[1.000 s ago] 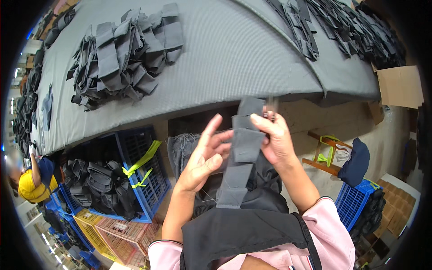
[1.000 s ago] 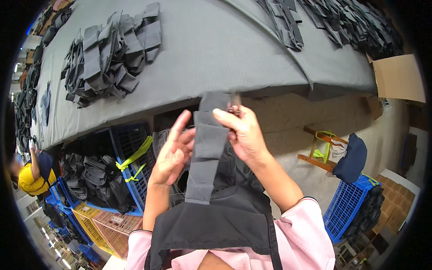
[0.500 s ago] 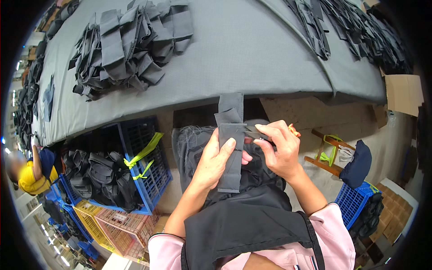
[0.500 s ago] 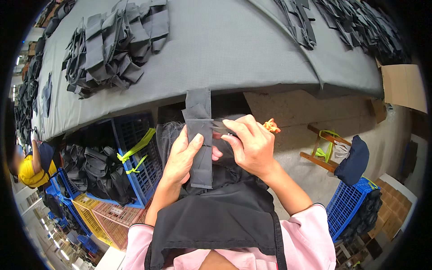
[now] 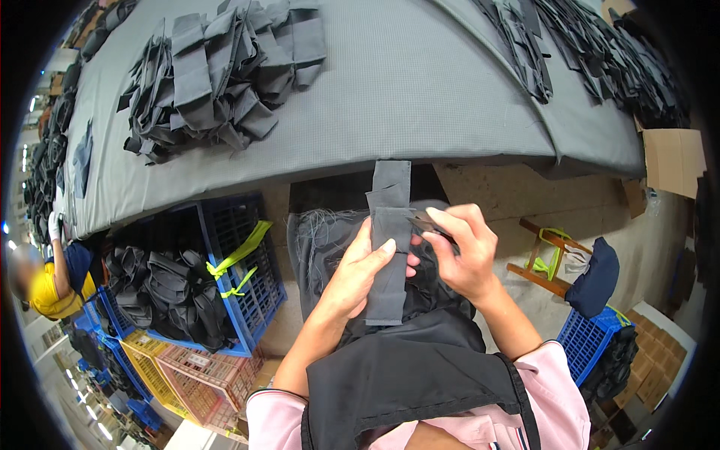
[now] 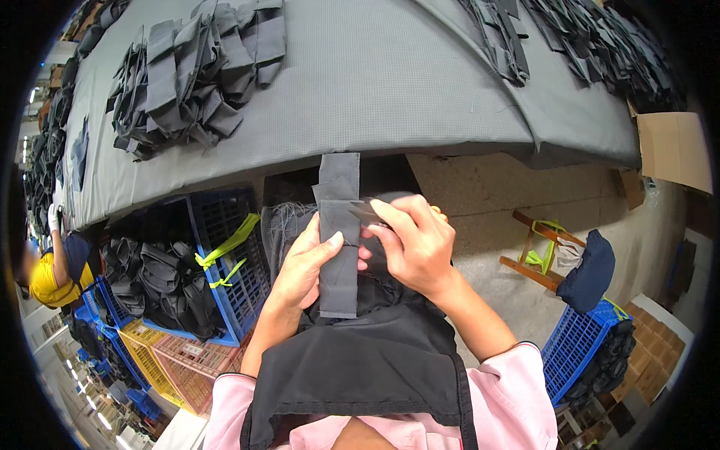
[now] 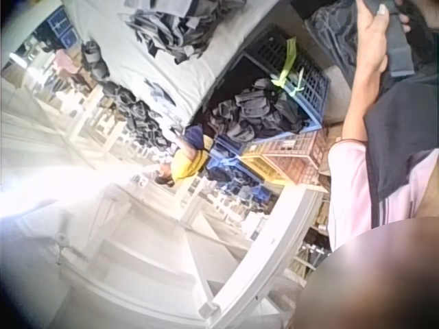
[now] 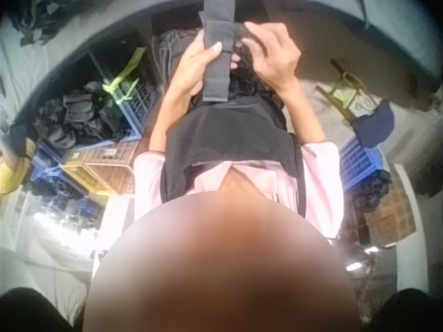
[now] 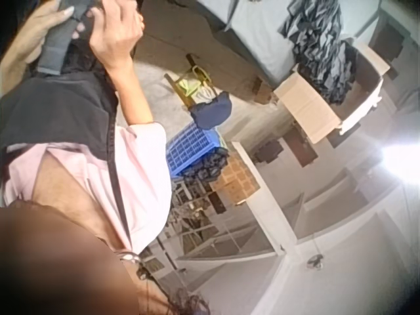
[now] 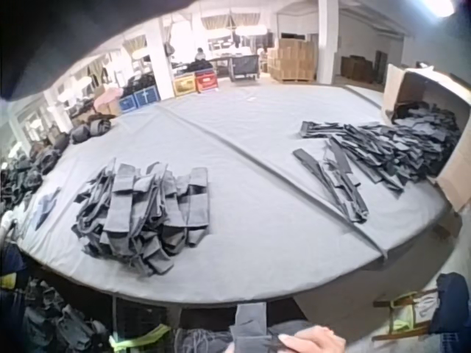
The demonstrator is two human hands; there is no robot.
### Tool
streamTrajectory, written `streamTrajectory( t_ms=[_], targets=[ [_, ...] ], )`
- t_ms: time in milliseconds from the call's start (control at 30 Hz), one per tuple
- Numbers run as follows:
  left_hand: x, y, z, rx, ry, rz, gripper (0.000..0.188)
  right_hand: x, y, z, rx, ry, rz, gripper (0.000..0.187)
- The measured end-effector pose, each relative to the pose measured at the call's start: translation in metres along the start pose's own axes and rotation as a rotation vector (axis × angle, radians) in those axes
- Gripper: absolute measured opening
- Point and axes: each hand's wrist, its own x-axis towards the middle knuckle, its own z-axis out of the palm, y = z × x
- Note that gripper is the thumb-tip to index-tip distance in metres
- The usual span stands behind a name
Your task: Using snips to trim excess threads or material from small fabric components in a manufacturing setting.
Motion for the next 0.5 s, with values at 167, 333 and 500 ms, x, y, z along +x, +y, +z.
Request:
streamTrajectory(
  t_ms=[167,333,500],
  targets=[
    [-0.0018,-0.0025,0.0009,-0.008,0.02,-0.026,0.047,0.0052,-0.0056,0.0092,-0.044,-0.097,0.032,0.038],
    [-0.002,-0.003,-0.0001,0.003,0.01,-0.043,0.046,0.0077,-0.0041,0.0091,-0.09,-0.128,-0.036,0.035],
    [-0.0013,-0.0036,-0.0003,0.001,-0.001,-0.033,0.044,0.0083,-0.0053,0.01,-0.048,-0.161,-0.043,0.034]
  ],
)
